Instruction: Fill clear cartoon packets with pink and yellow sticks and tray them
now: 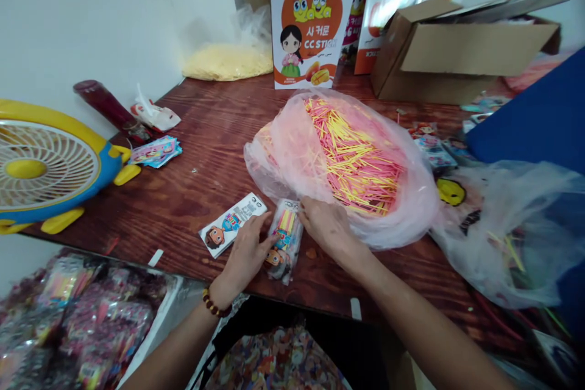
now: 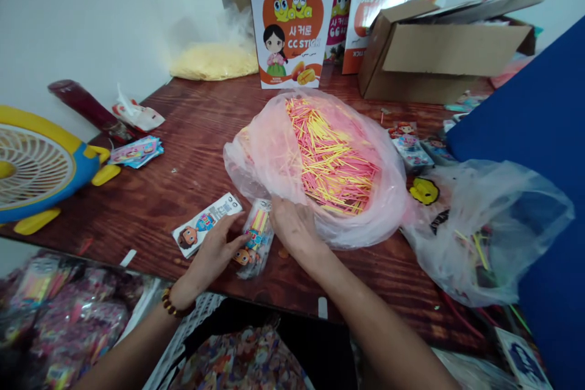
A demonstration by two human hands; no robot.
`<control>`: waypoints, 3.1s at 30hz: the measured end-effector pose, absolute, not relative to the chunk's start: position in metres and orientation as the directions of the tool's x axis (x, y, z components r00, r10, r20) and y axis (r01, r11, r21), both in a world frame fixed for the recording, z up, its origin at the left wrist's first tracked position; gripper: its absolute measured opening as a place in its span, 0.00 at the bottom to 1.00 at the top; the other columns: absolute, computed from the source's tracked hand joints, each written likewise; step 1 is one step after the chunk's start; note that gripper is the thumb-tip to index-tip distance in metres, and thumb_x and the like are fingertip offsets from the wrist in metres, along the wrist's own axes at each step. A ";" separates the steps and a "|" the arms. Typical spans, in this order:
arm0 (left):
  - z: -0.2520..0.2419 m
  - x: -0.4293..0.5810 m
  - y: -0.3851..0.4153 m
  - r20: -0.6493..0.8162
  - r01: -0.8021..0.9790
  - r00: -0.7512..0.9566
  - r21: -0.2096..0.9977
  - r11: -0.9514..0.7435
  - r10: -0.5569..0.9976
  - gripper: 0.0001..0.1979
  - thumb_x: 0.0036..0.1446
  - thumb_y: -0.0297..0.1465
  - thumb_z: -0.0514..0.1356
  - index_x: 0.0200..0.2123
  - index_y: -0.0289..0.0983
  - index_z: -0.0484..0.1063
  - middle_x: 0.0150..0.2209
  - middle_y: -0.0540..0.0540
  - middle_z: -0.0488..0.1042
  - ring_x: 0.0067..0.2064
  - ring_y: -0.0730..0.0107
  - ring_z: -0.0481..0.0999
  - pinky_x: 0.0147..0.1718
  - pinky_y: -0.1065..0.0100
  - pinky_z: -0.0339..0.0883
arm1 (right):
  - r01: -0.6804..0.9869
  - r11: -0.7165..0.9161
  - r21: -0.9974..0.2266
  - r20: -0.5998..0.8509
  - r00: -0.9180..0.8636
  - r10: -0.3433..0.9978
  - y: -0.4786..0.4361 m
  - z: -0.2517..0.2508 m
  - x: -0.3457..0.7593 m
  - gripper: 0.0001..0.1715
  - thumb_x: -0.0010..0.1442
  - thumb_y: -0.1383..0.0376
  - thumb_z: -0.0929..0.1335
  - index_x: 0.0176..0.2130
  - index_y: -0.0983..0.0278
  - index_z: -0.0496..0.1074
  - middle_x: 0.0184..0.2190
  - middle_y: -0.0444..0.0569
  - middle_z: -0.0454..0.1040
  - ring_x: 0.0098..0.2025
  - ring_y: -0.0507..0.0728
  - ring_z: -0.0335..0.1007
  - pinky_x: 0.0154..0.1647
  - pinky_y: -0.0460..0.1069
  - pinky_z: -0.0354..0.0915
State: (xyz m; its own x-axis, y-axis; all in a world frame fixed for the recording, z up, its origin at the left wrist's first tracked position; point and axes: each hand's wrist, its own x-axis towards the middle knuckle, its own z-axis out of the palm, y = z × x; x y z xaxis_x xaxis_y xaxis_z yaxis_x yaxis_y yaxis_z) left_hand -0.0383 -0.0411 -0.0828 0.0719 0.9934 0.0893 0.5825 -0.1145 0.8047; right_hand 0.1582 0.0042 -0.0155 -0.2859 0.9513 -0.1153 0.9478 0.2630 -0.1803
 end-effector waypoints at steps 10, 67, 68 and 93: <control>-0.059 -0.102 0.005 0.178 0.898 -0.008 0.435 -0.071 0.984 0.19 0.63 0.41 0.52 0.48 0.37 0.75 0.46 0.38 0.76 0.47 0.51 0.73 0.49 0.54 0.65 | 0.986 0.020 -0.163 -0.009 -0.022 1.000 0.042 -0.018 0.281 0.14 0.66 0.65 0.61 0.44 0.62 0.75 0.43 0.51 0.80 0.43 0.58 0.75 0.37 0.49 0.61; -0.024 -0.109 0.021 0.015 0.510 -0.146 0.858 0.062 0.989 0.10 0.53 0.35 0.63 0.37 0.38 0.78 0.35 0.51 0.80 0.36 0.68 0.75 0.39 0.71 0.68 | 0.771 0.147 -0.620 0.071 -0.131 0.989 0.080 -0.055 0.317 0.10 0.64 0.60 0.59 0.33 0.60 0.63 0.28 0.47 0.74 0.30 0.56 0.67 0.36 0.50 0.60; -0.021 -0.106 0.020 -0.001 0.467 -0.165 0.880 0.080 0.986 0.10 0.52 0.35 0.64 0.36 0.38 0.78 0.33 0.51 0.80 0.35 0.68 0.75 0.37 0.71 0.68 | 0.685 0.123 -0.718 0.089 -0.084 0.992 0.079 -0.057 0.313 0.10 0.64 0.58 0.59 0.33 0.60 0.62 0.28 0.46 0.74 0.31 0.56 0.67 0.37 0.51 0.61; -0.010 -0.041 0.001 -0.271 -0.114 -0.050 0.958 0.264 0.961 0.18 0.35 0.37 0.76 0.28 0.35 0.76 0.23 0.53 0.73 0.22 0.79 0.68 0.20 0.78 0.62 | -0.201 -0.019 -0.979 -0.044 0.120 0.992 0.069 -0.070 0.275 0.20 0.47 0.52 0.75 0.34 0.61 0.73 0.25 0.43 0.77 0.29 0.55 0.74 0.28 0.48 0.65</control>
